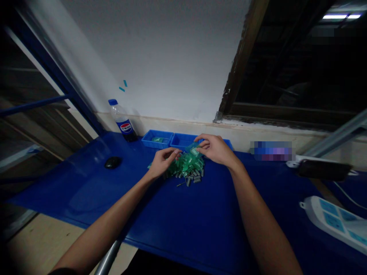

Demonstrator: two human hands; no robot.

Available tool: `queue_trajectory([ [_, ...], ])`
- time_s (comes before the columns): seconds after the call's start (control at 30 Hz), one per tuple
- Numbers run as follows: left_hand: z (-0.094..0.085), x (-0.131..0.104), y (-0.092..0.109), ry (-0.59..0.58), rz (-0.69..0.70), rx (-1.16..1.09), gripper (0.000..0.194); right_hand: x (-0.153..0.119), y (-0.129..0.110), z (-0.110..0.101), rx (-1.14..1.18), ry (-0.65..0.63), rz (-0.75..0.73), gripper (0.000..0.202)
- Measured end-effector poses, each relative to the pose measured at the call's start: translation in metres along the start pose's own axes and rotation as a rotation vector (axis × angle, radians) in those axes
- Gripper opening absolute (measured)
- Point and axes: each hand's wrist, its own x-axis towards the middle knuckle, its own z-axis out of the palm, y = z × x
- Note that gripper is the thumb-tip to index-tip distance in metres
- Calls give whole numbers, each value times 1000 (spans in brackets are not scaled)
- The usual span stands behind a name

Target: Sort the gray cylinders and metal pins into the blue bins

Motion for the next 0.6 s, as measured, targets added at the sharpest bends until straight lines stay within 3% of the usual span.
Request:
queue_trajectory([
  [0.2, -1, -2, 11, -84, 6, -54, 34, 4, 1, 18, 238, -88, 36, 34],
  [0.47, 5, 0, 0, -65, -62, -67, 33, 6, 1, 17, 225, 61, 13, 31],
  [0.6, 5, -1, 2, -104, -61, -100, 34, 7, -5, 23, 312, 44, 12, 35],
])
